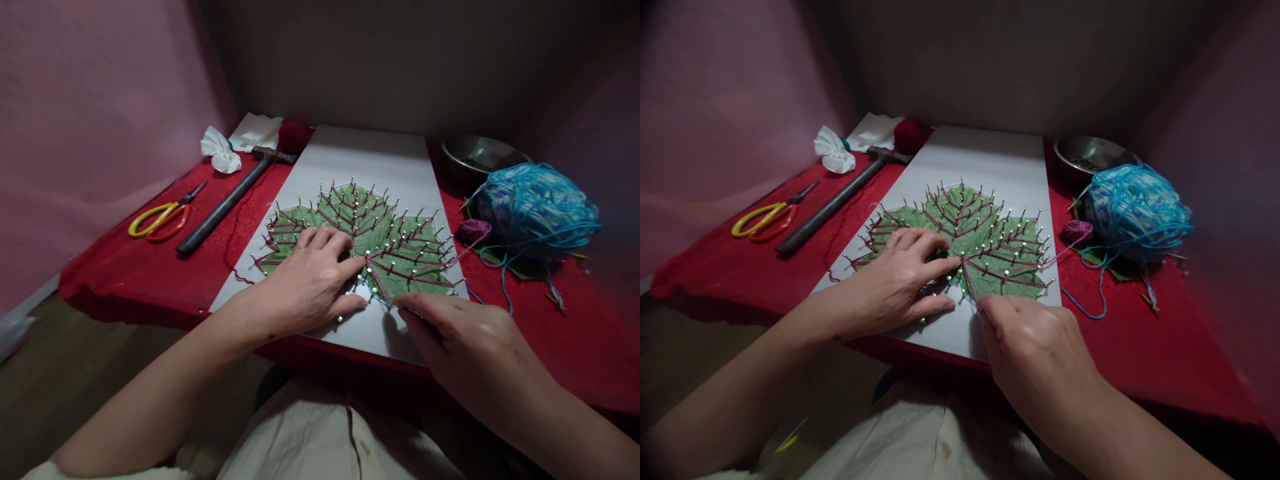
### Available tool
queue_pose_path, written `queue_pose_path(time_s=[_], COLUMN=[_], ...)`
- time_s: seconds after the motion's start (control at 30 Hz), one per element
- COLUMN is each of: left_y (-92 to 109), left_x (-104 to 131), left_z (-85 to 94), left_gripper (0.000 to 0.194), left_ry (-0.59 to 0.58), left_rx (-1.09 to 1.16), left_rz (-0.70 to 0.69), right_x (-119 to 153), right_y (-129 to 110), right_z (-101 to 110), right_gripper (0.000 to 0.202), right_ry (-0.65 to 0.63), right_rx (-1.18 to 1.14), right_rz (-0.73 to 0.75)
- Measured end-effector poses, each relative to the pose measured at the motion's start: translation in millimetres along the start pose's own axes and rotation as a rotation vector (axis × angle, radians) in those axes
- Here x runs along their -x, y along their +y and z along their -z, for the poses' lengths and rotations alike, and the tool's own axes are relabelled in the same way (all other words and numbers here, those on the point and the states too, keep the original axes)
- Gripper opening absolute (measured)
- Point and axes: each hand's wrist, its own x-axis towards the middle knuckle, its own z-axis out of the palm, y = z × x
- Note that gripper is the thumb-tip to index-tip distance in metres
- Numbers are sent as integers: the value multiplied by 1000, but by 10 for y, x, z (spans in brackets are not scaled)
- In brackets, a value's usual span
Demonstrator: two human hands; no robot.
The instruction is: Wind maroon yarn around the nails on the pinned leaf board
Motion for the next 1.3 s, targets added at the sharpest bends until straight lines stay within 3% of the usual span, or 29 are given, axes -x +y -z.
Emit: queue_pose_path(time_s=[0.27,0.6,0.73,0.87,1.3], left_y=[-1,6,77,223,335], left_x=[15,16,79,145,182], left_z=[-17,8,31,12,-114], left_gripper=[46,46,39,33,36], left_ry=[7,66,135,128,124], left_rx=[-10,2,83,90,51], left_rz=[-3,-18,-97,-126,-111], right_x=[98,101,59,53,34], right_y=[-5,111,95,83,166], right_z=[-114,-95,-64,-29,-11], right_gripper=[22,22,26,27,18], right_ry=[61,44,35,50,66], right_rx=[11,98,86,42,46], right_rz=[57,59,163,262,153])
